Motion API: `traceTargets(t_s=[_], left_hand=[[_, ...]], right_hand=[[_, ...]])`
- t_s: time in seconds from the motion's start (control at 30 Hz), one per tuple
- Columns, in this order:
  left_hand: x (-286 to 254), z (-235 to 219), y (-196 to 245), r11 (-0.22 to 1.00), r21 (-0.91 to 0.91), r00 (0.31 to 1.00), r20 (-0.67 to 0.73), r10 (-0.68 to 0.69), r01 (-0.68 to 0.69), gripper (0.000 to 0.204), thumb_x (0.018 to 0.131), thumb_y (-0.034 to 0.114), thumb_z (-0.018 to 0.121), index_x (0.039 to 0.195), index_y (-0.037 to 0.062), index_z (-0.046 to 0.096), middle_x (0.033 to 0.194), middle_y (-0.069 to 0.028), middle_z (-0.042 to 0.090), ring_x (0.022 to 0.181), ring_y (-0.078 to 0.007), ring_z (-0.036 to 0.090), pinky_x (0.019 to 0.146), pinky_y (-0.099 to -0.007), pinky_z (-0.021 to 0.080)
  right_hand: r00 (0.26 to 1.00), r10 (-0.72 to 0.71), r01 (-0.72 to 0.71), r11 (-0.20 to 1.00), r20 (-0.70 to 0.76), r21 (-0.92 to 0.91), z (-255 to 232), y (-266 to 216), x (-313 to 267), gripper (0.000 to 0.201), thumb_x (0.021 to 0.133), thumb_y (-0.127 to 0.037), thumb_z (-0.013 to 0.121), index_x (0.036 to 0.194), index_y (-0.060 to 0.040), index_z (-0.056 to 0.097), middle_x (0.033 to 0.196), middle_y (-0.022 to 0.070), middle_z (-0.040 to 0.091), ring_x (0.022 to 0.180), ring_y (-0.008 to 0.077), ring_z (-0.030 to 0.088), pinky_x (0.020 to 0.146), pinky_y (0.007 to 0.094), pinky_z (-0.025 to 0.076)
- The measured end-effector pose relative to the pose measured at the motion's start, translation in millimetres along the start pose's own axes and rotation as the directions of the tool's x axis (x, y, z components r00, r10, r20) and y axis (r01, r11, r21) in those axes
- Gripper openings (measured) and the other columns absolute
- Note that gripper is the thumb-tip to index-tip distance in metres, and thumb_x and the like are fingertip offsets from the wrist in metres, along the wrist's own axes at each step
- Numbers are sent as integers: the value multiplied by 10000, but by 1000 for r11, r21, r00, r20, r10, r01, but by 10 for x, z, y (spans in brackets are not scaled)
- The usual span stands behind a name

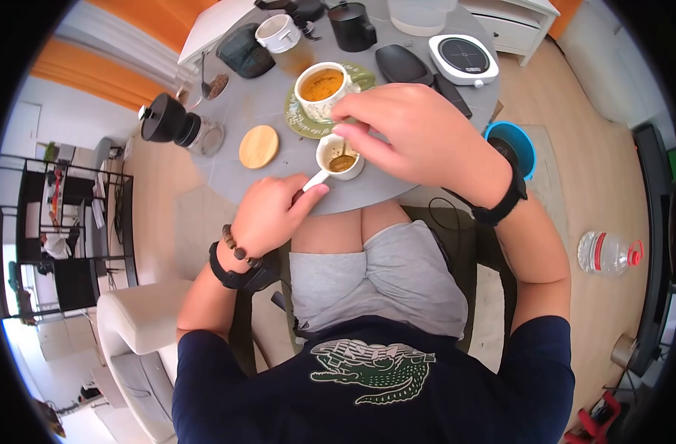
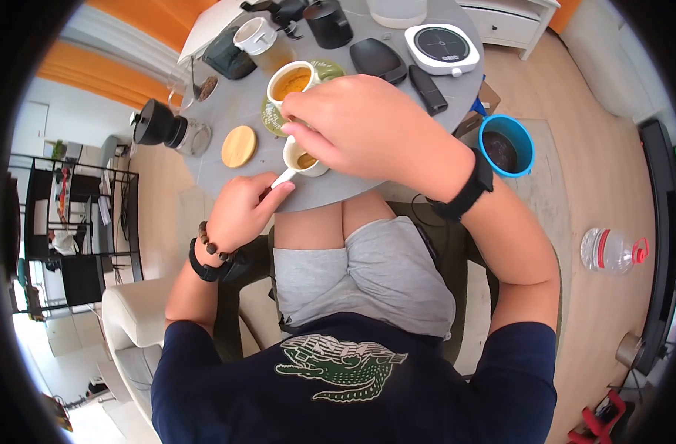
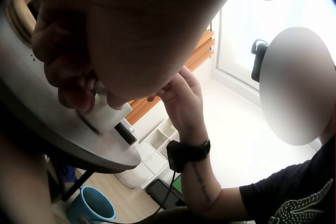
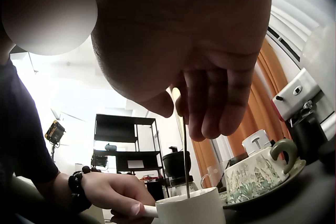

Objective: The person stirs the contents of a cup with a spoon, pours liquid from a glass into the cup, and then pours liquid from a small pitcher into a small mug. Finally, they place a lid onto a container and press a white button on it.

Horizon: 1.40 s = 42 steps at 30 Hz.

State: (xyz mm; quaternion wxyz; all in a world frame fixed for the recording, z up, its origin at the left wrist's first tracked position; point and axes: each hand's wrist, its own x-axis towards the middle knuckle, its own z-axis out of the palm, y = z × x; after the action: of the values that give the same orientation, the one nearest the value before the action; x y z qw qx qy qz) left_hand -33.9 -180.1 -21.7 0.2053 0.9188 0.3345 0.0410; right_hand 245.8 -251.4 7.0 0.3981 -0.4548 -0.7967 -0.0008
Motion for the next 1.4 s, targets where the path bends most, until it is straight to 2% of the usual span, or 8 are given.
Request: traceTargets(t_s=[0.23, 0.43, 0.73, 0.87, 0.93, 1.13, 1.2, 1.4], left_hand=[[7, 64, 6, 992, -118, 999, 8, -38, 38, 419, 1119, 363, 726, 890, 13, 723, 694, -217, 656, 628, -451, 618, 595, -502, 471], [17, 88, -14, 976, -189, 994, 43, -99, 105, 428, 1145, 345, 700, 922, -20, 700, 679, -163, 620, 578, -288, 543, 590, -432, 449], [112, 147, 282, 978, -162, 991, 29, -131, 134, 445, 1146, 372, 687, 926, -14, 703, 684, -166, 608, 596, -309, 530, 601, -445, 450], [221, 258, 435, 979, -163, 992, -9, -127, 124, 495, 1178, 400, 639, 859, 22, 666, 665, -1, 576, 618, -119, 514, 596, -340, 435], [279, 335, 487, 963, -239, 990, -40, -138, 124, 454, 1146, 391, 680, 955, -18, 726, 688, -176, 609, 604, -315, 542, 606, -450, 457], [467, 456, 664, 954, -267, 982, -88, -166, 138, 482, 1146, 430, 665, 960, -8, 744, 730, -210, 654, 646, -382, 600, 638, -480, 487], [511, 499, 704, 979, -176, 985, -118, -126, 104, 493, 1152, 420, 664, 915, -8, 727, 709, -114, 670, 633, -228, 599, 629, -404, 494], [656, 495, 943, 984, -119, 980, -132, -148, 132, 535, 1142, 497, 625, 932, 24, 760, 854, -258, 746, 831, -506, 709, 724, -579, 543]], right_hand=[[991, 127, -122, 989, 52, -86, -247, 120, -41, 354, 1071, -420, 721, 1115, -71, 758, 778, 186, 747, 778, 415, 757, 694, 514, 581], [991, 109, -121, 972, -73, -201, -582, 372, -72, 325, 1068, -376, 728, 968, -72, 786, 757, 167, 741, 747, 411, 736, 674, 516, 567], [985, 75, -106, 973, -152, -206, -923, 287, -18, 326, 1043, -293, 746, 808, -68, 723, 687, 142, 694, 674, 392, 682, 625, 504, 522], [984, 69, -104, 971, -165, -215, -1084, 185, -32, 316, 1038, -286, 741, 811, -68, 717, 679, 145, 681, 674, 394, 676, 622, 504, 516], [985, 64, -99, 970, -161, -220, -1155, 163, -33, 316, 1040, -288, 739, 815, -68, 715, 678, 145, 679, 679, 392, 679, 623, 499, 515], [972, 79, -123, 974, -222, -190, -1265, 149, -45, 295, 1026, -310, 719, 860, -77, 791, 721, 162, 730, 711, 403, 716, 649, 519, 555], [971, 105, -142, 976, -215, -163, -1287, 159, -54, 274, 1027, -314, 725, 900, -84, 801, 743, 157, 744, 736, 399, 727, 659, 517, 560], [967, 95, -130, 982, -236, -135, -1379, 191, -82, 217, 1022, -217, 775, 903, -36, 762, 744, 163, 704, 660, 377, 671, 620, 462, 513]])
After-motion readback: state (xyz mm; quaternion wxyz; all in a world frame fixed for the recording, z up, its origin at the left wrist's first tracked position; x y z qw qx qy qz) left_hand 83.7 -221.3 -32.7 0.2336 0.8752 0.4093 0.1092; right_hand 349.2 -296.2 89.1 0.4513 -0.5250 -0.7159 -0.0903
